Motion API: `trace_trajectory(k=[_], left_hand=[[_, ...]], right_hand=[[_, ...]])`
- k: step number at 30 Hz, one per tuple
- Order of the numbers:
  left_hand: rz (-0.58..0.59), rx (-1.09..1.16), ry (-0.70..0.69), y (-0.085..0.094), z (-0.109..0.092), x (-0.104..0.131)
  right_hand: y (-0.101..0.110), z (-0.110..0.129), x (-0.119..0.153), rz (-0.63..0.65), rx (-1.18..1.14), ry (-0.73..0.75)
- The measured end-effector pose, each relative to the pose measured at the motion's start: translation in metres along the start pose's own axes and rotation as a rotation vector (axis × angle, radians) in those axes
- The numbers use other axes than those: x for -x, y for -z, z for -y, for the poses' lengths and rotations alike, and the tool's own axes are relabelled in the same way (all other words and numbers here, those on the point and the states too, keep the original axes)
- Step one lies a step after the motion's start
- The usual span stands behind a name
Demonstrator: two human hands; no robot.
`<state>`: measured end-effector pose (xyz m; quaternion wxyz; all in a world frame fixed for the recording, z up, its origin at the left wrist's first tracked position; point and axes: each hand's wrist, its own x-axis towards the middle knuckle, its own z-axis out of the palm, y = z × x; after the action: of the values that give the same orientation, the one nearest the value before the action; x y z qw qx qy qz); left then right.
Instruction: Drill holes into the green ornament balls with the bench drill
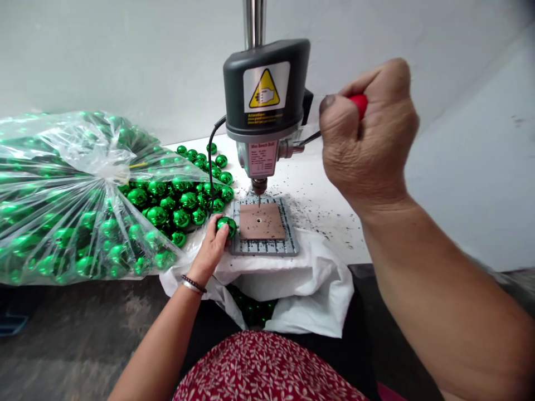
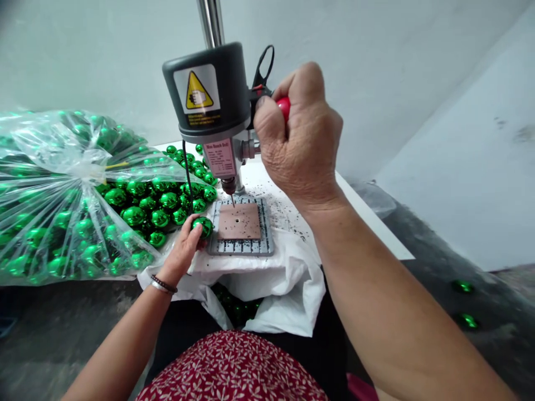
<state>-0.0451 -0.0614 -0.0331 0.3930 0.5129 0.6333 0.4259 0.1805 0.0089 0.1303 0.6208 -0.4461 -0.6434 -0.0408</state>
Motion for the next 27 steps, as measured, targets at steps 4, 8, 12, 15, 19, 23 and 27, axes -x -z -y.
trace_trajectory(k=[4, 8, 12, 15, 19, 23, 27], left_hand=[[-0.049, 0.019, -0.016, -0.007, -0.012, -0.017], [-0.052, -0.046, -0.115, -0.023, -0.017, -0.039], [-0.010, -0.105, -0.116, -0.034, -0.020, -0.050], [0.006, -0.144, -0.099, -0.037, -0.021, -0.052], [0.042, -0.164, -0.118, -0.039, -0.023, -0.053], [0.064, -0.229, -0.155, -0.041, -0.030, -0.053], [0.092, -0.375, -0.272, -0.044, -0.034, -0.056]], right_hand=[[-0.001, -0.001, -0.001, -0.004, -0.013, 0.015], [0.000, -0.001, -0.001, 0.021, -0.028, 0.008], [0.001, -0.002, -0.001, 0.062, -0.003, 0.006], [0.002, -0.002, -0.002, 0.074, 0.011, 0.021], [0.002, -0.002, -0.002, 0.077, 0.031, 0.017], [0.004, -0.001, -0.002, 0.100, 0.050, 0.000], [0.005, -0.001, -0.002, 0.112, 0.068, -0.001]])
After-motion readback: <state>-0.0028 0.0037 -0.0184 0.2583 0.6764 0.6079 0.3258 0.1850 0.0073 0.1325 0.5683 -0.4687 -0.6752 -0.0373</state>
